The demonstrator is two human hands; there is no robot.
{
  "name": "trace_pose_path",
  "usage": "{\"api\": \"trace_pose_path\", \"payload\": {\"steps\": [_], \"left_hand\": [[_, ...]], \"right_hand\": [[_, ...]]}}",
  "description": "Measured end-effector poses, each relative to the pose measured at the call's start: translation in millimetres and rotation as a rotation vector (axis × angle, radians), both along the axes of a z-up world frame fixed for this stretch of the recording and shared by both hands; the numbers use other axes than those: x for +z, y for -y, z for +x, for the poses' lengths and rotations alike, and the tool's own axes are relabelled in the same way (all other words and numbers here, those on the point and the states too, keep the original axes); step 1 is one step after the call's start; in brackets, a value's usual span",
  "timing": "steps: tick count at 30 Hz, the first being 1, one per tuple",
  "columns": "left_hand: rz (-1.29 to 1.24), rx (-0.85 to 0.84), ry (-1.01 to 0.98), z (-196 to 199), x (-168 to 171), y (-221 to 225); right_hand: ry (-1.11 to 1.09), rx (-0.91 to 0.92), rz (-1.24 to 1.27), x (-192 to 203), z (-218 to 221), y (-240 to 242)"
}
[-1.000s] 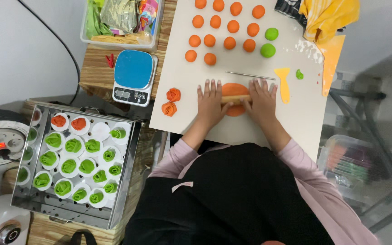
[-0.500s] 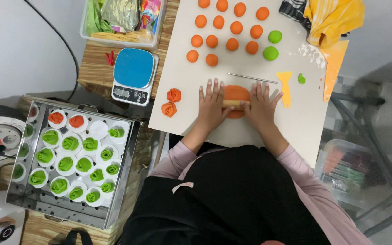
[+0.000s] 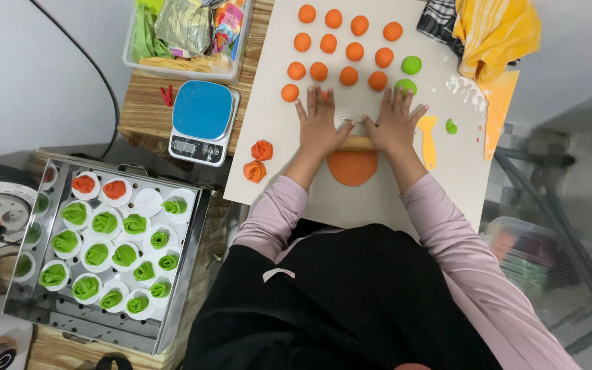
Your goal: The person shapes orange dough by hand using a rolling pin and a small plastic scraper on a white work surface.
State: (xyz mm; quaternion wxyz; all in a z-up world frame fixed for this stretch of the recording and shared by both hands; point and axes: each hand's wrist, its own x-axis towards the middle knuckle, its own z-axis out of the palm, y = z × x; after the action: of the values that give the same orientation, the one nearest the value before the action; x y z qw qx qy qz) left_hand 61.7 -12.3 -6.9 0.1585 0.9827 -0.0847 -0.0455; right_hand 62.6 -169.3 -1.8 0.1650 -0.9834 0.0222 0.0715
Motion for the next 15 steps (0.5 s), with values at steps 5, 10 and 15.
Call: {"api": "trace_pose_path", "payload": {"steps": [5,10,15], "left_hand": [[-0.023,0.052,0.002,4,1,0],[-0.039,0.046,-0.016,-3,-2,-1],[0.075,-0.022,-0.084,-22,15,-1]], "right_hand": [[0.006,-0.011,0.018,13,3,-4],[0.006,-0.008,0.016,12,-7,-3],[0.029,0.047,-0.034,-8,-20,4]]}}
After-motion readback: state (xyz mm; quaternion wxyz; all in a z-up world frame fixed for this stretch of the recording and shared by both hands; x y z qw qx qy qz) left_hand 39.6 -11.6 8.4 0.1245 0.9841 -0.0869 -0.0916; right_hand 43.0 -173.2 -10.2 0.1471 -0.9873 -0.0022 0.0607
